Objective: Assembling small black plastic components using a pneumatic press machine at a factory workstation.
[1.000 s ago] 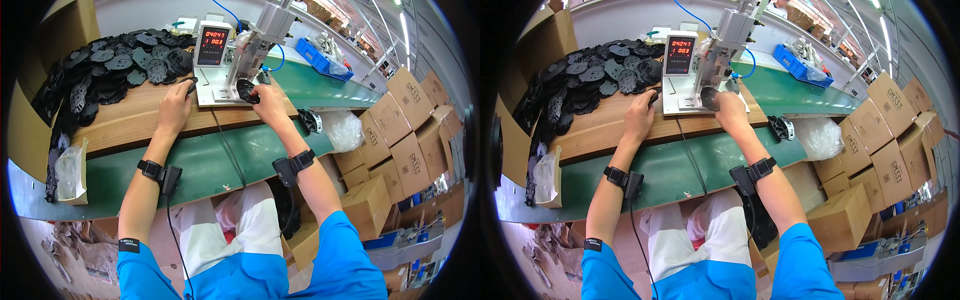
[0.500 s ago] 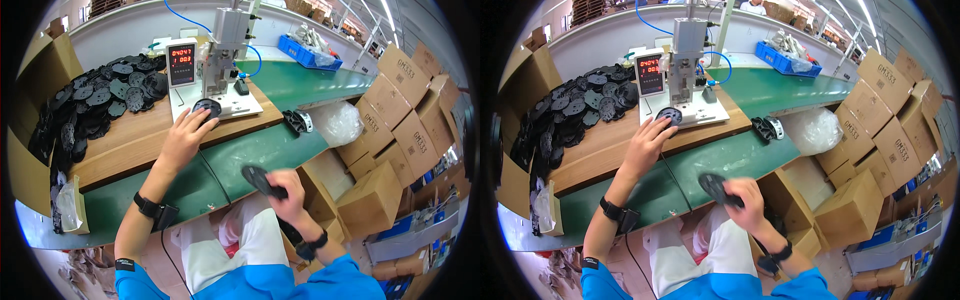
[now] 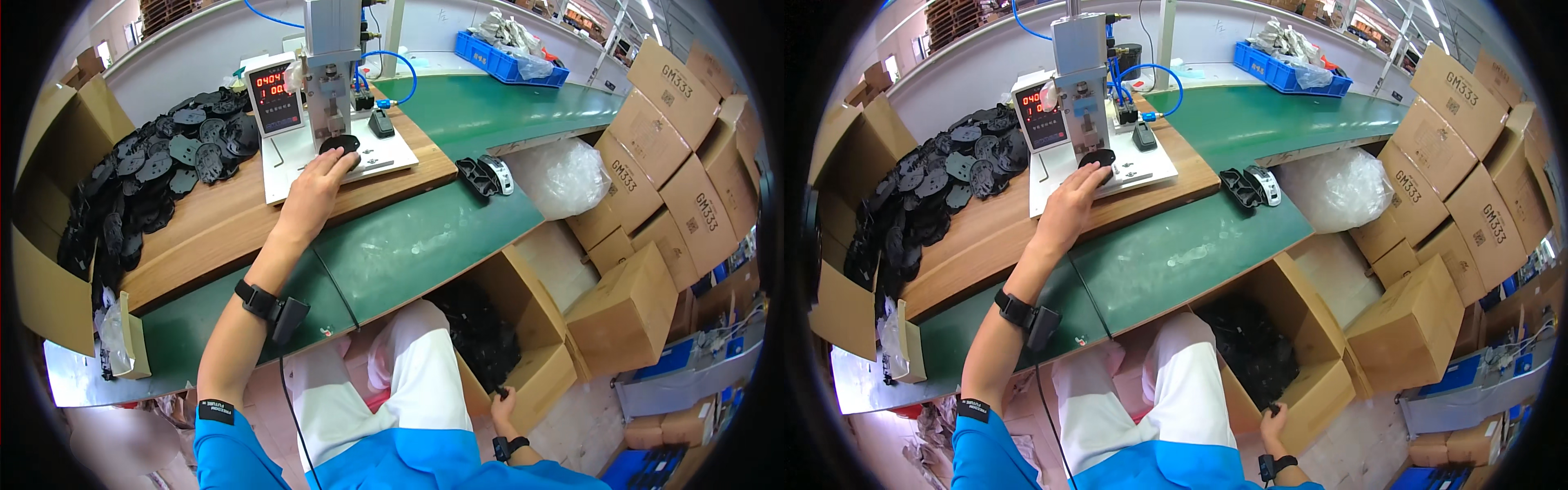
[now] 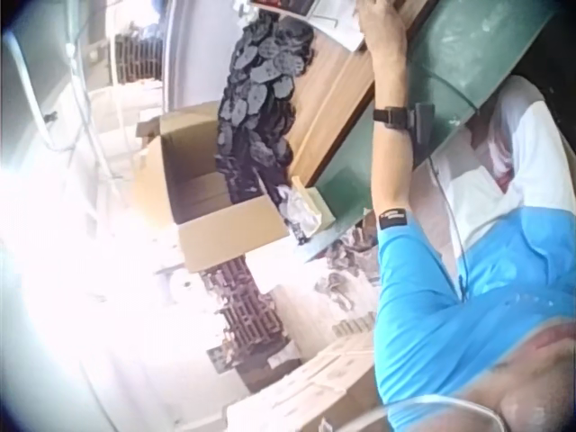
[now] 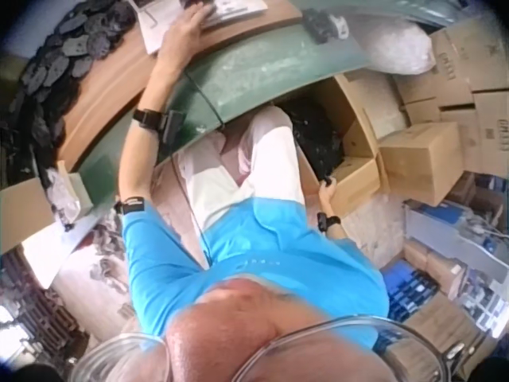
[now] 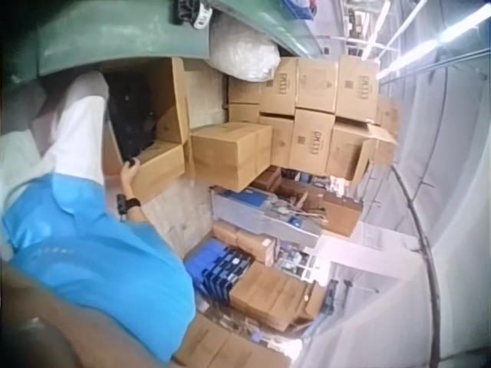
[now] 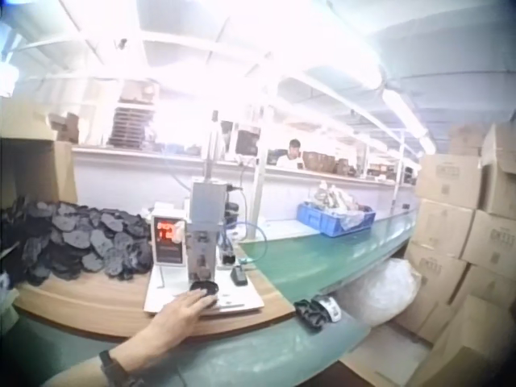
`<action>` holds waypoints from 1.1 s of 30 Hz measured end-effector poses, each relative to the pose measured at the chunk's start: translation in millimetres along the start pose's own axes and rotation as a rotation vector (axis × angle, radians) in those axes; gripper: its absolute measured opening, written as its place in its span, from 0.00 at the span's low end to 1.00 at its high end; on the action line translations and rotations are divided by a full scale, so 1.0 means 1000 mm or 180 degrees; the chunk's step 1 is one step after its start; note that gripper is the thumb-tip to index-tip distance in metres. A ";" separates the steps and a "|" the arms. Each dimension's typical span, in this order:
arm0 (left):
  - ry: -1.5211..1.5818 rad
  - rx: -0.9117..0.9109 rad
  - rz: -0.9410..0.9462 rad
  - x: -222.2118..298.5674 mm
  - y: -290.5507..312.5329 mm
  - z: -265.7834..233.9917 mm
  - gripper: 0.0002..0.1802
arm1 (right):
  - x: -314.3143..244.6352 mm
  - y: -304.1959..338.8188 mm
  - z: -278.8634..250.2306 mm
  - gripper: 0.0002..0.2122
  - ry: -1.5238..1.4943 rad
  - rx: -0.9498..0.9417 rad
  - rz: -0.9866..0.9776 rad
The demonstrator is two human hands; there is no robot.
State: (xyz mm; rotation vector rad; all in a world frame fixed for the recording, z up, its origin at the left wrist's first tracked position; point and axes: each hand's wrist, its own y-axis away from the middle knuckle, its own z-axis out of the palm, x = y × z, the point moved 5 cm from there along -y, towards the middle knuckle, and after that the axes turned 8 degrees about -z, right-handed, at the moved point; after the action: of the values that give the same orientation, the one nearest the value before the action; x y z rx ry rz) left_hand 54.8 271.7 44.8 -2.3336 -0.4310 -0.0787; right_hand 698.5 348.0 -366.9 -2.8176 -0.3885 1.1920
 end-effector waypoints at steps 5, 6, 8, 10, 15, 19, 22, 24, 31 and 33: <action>-0.0473 -0.0278 0.0085 0.006 0.001 0.007 0.28 | -0.017 -0.003 0.021 0.14 0.0166 -0.0524 -0.0042; -0.0476 -0.0288 0.0094 0.005 0.002 0.007 0.28 | -0.024 -0.007 0.025 0.15 0.0196 -0.0555 -0.0120; -0.0493 -0.0386 0.0084 0.003 0.002 0.005 0.28 | -0.032 -0.011 0.031 0.16 0.0226 -0.0585 -0.0189; -0.0449 -0.0385 0.0093 0.004 0.003 0.005 0.27 | -0.037 -0.019 0.039 0.20 0.0495 -0.0820 -0.0089; -0.0246 -0.0067 0.0064 0.010 0.000 0.004 0.27 | -0.129 -0.050 0.037 0.23 0.0570 -0.0514 -0.0813; 0.0072 -0.0099 -0.0220 0.011 0.002 -0.001 0.29 | -0.339 -0.093 0.001 0.18 -0.0498 -0.0211 -0.2064; 0.0111 0.0148 -0.0277 0.001 0.007 -0.002 0.33 | -0.458 -0.107 -0.011 0.20 -0.1039 -0.0146 -0.2984; 0.0222 -0.0014 -0.0426 -0.005 0.008 0.002 0.38 | -0.526 -0.115 -0.009 0.25 -0.0664 -0.0189 -0.3620; 0.0603 0.0053 -0.0506 -0.011 0.011 0.007 0.49 | -0.648 -0.180 0.080 0.32 0.0001 -0.0115 -0.4374; 0.0623 0.0147 -0.0410 -0.006 0.010 0.005 0.48 | -0.659 -0.190 0.094 0.24 0.0314 0.0026 -0.4440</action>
State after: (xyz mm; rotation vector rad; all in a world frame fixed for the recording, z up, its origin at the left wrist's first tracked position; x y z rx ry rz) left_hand 51.8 266.9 33.5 -2.2251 -0.4788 -0.3523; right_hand 150.2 360.8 55.8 -1.7048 -1.8237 0.6334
